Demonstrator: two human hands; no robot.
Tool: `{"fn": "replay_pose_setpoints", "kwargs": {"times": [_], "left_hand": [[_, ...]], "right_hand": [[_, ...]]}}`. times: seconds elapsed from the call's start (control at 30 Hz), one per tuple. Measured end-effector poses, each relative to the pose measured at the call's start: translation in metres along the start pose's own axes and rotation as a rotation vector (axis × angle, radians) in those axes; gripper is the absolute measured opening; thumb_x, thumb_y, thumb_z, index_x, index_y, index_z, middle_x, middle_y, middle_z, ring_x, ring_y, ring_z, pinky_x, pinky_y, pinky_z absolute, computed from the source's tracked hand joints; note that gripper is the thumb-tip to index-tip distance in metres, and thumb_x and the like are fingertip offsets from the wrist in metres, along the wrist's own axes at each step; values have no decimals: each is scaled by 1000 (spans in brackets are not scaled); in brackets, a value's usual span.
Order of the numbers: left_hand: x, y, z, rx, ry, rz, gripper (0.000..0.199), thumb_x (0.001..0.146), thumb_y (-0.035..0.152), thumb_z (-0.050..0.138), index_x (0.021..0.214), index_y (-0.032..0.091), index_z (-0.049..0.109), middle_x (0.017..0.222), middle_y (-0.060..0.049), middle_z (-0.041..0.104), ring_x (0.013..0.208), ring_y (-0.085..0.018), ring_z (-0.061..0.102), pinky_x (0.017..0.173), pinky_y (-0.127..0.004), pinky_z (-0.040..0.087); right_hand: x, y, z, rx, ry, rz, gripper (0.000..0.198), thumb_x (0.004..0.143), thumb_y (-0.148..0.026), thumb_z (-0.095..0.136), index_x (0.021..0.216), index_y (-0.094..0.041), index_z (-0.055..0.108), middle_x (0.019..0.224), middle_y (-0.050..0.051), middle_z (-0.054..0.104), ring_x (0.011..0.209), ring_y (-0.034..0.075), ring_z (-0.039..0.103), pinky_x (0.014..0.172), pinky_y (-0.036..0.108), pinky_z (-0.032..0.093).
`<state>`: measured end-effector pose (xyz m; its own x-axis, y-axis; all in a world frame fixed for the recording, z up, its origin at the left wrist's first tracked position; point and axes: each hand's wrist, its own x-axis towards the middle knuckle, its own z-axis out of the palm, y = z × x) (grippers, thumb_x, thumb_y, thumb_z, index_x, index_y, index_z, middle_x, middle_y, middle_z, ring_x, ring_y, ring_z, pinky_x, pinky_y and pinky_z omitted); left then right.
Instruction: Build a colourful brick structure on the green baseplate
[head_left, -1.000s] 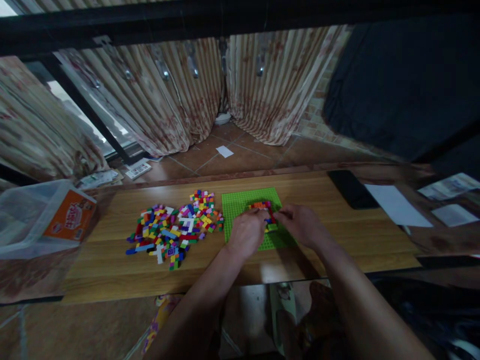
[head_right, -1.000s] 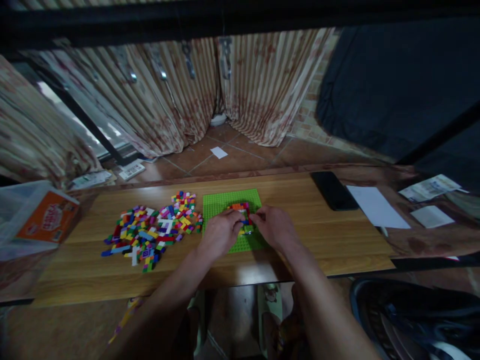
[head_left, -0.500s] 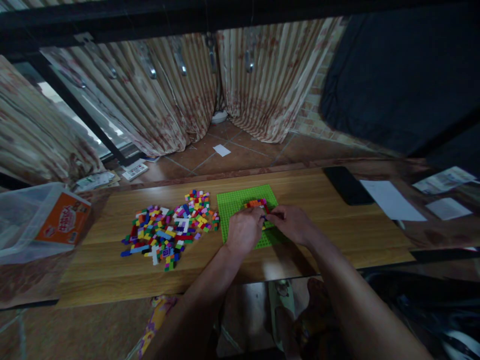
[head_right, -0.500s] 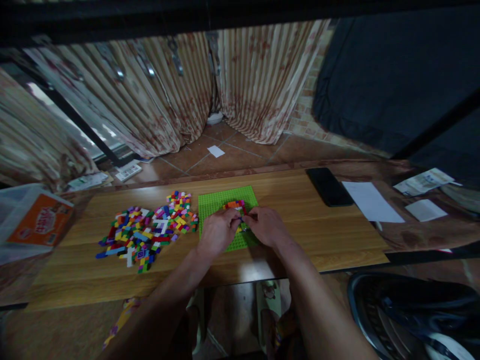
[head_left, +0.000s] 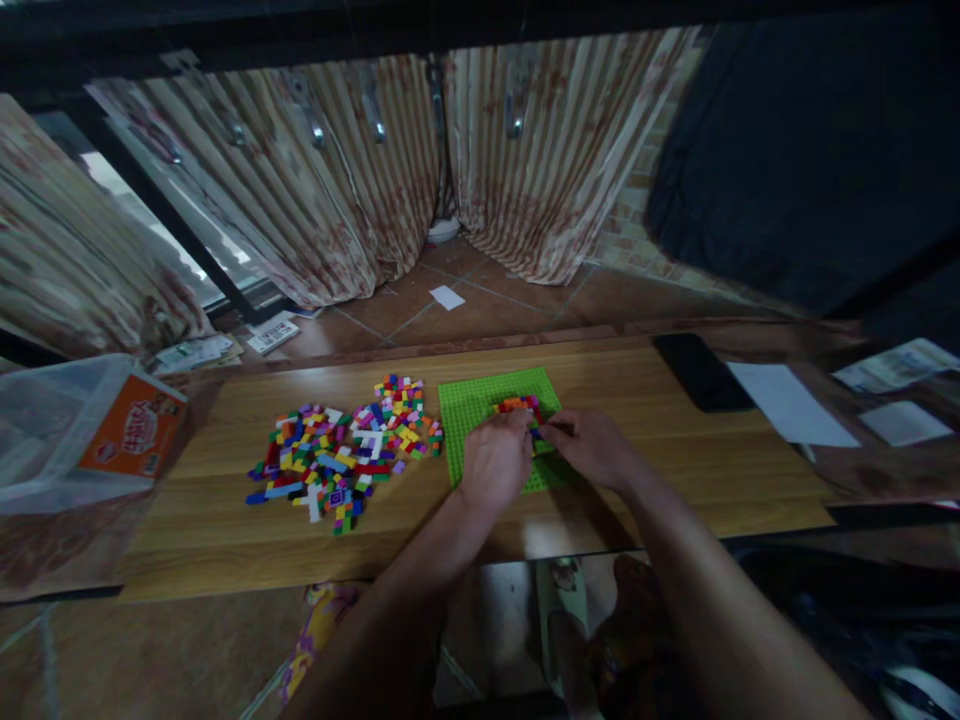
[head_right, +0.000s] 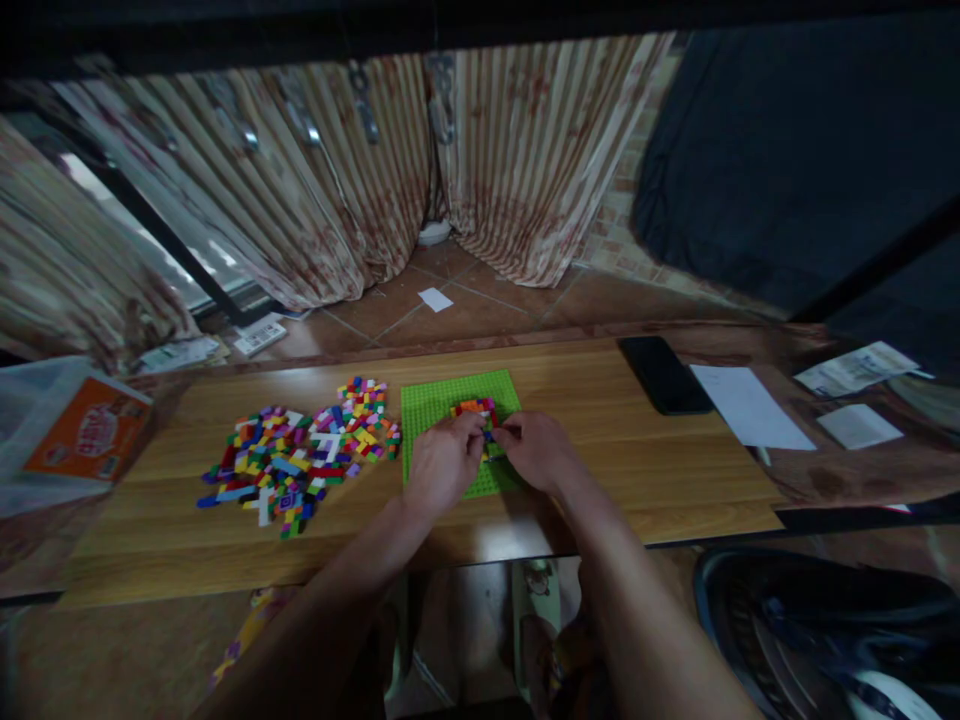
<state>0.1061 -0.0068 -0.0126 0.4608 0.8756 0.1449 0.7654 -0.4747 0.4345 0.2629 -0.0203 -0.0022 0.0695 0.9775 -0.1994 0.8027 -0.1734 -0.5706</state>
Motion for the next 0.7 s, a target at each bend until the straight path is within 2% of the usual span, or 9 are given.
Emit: {"fn": "replay_pose_setpoints", "kwargs": {"times": [0.2,0.7], "left_hand": [[-1,1,0,6,14,23,18,89,16,50,104,20,59,94,-4,70,91,-19,64,83,-30,51],[0,1,5,-23,37,25,20,87,12,49,101,20,59,92,-5,69,91,-19,64,83,-31,51]], "right_hand": [[3,5,2,106,-20,18,25,87,-28,52,91,-14,72,78,7,74,64,17,66,59,25,44],[1,-3,4,78,44,56,23,85,-25,52,79,-15,71,62,4,69,55,14,61,53,23,41]]}}
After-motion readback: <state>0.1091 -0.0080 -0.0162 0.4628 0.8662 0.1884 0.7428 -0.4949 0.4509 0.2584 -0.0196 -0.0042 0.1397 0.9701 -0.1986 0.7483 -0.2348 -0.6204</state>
